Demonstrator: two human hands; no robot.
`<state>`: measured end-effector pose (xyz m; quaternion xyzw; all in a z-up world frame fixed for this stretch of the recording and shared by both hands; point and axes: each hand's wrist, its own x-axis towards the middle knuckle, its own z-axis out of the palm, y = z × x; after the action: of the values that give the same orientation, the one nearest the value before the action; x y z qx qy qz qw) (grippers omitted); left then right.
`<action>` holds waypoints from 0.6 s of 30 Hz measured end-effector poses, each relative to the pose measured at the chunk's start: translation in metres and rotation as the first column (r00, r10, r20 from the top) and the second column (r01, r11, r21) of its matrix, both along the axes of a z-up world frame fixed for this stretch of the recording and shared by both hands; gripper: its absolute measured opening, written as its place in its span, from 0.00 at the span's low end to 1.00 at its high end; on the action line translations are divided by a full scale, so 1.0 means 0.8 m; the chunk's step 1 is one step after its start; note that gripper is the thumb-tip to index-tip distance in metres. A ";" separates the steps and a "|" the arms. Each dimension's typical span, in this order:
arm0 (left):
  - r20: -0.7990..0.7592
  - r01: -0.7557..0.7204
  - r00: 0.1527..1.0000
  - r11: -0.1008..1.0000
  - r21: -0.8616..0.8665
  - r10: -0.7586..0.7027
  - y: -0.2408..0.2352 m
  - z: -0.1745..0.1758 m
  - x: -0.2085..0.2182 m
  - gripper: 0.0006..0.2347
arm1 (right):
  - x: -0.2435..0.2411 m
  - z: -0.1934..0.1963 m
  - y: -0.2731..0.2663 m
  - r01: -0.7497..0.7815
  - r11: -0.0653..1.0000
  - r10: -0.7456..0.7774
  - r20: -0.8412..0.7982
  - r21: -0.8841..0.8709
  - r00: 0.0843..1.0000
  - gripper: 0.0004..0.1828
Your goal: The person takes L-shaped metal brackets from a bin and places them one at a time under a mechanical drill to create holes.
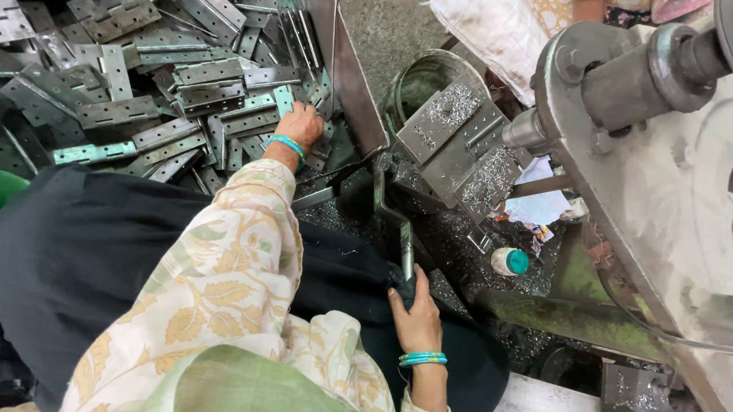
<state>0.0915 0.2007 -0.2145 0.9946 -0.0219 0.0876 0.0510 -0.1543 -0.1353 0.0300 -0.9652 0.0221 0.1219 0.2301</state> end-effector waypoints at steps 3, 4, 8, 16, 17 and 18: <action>0.132 0.070 0.989 0.998 -0.007 -0.069 0.027 0.029 -0.006 0.07 | 0.004 0.000 0.000 0.013 1.000 -0.013 -0.028 -0.002 1.000 0.39; 0.179 0.044 0.983 0.997 -0.057 -0.033 0.040 0.042 -0.004 0.09 | 0.005 0.000 -0.001 0.019 1.000 -0.020 -0.039 -0.007 0.999 0.39; 0.295 -0.166 0.870 0.797 -0.580 0.395 0.091 0.099 -0.013 0.19 | 0.000 -0.001 -0.001 0.002 1.000 -0.002 -0.024 0.017 1.000 0.39; 0.044 0.196 0.858 -0.247 -0.949 0.512 0.024 0.143 -0.027 0.23 | 0.001 -0.003 -0.002 0.045 0.999 -0.045 -0.065 0.001 0.997 0.40; 0.008 0.175 0.888 -0.323 -0.930 0.459 -0.008 0.144 -0.023 0.24 | 0.001 -0.003 -0.003 0.039 0.999 -0.039 -0.054 0.006 0.998 0.40; -0.026 0.148 0.916 -0.395 -0.907 0.401 -0.044 0.146 -0.020 0.25 | 0.000 -0.003 -0.003 0.033 0.999 -0.033 -0.043 0.011 0.999 0.40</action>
<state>0.0757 0.1653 -0.0977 0.4676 0.1727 0.2353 0.8344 -0.1545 -0.1377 0.0276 -0.9606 0.0422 0.1389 0.2371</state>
